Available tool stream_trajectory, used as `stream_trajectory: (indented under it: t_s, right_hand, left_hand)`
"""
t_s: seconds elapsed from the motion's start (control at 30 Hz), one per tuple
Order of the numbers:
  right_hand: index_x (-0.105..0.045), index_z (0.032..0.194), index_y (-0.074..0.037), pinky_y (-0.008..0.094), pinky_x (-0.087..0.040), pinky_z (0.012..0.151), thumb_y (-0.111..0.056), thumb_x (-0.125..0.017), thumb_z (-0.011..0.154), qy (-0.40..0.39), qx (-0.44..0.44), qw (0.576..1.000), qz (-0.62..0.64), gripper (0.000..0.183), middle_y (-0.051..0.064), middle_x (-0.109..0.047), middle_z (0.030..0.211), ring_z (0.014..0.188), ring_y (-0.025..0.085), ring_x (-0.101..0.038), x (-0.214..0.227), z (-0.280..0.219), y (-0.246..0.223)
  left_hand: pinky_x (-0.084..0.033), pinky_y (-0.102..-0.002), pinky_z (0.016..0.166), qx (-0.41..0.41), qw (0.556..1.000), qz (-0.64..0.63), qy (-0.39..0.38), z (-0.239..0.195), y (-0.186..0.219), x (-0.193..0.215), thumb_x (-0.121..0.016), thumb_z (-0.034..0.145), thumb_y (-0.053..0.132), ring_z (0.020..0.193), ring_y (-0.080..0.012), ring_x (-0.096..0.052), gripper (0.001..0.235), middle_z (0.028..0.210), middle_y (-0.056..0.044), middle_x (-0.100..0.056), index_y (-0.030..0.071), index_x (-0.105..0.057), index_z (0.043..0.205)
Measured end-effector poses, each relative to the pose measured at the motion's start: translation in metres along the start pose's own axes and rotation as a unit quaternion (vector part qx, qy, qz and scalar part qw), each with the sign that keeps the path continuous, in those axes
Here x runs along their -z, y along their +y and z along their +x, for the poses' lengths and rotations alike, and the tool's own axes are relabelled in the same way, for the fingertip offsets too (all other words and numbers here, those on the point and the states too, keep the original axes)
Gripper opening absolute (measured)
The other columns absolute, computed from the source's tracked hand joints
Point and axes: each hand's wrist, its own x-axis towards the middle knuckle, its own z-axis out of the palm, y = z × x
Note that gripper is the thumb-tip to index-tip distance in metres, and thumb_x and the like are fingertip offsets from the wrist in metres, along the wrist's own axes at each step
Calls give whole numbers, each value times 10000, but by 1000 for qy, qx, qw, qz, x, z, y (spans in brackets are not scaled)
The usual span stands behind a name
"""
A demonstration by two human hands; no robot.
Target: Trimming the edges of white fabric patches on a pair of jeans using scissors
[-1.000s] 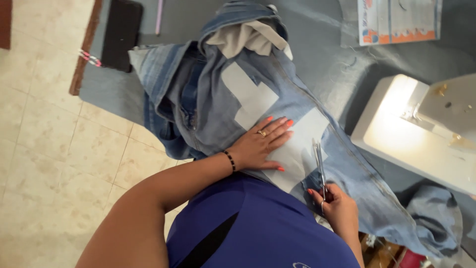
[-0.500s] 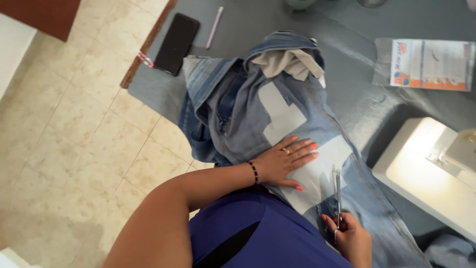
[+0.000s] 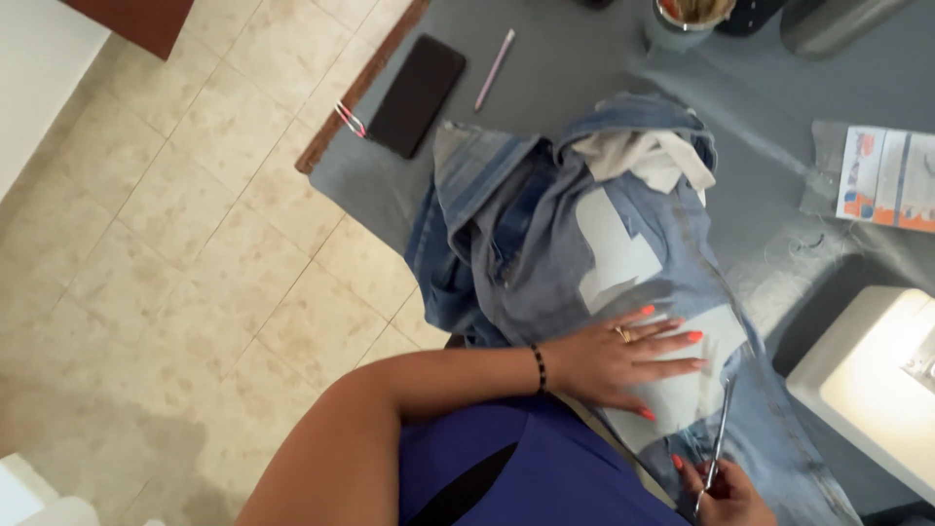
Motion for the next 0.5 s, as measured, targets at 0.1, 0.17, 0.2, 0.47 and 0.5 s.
stream_trajectory:
  t_s: [0.1,0.17,0.2,0.47,0.5]
  right_hand:
    - [-594,802,-102,218,-271,485,-219,-895,758,-14,14,954,301,326,-37,-423,554,563,40,-311,-31,34,26]
    - [-473,1246,132,220,-288,648,88,-664,791,-449,-113,694,551,496,450,-625,1375,774,195,-511,-63,93,77]
    - [-473,1246,132,220,-288,648,88,-664,791,-447,-107,696,551,496,450,-625,1375,774,195,-511,-33,92,-6]
    - [-700,1045,-483,263,-577,771,-691,-882,626,-134,159,965,-158,502,-231,-804,866,850,-1,-774,68,-13,-247]
    - [-700,1045,-483,263,-577,771,-691,-882,626,-127,155,967,-158,502,-231,-804,866,850,-1,-774,72,-15,-255]
  left_hand:
    - [-297,-518,1379,26,940,-301,161,-13,-9,41,-305,1019,673,1661,-319,-332,816,1744,-91,-297,175,-251,1662]
    - [-255,-324,1354,-39,995,-11,86,-25,-27,94,-959,1099,721,1594,-147,-257,911,1684,32,-317,264,-351,1601]
    - [-255,-324,1354,-39,995,-5,91,-29,-31,77,-959,1099,721,1594,-147,-257,911,1684,32,-317,264,-351,1601]
    - [-458,-392,543,-90,979,-90,158,-75,-95,64,-765,911,348,657,-252,-643,270,690,-39,-635,161,-627,775]
    - [-458,-392,543,-96,978,-89,163,-78,-108,71,-765,911,348,657,-252,-643,270,690,-39,-635,161,-627,775]
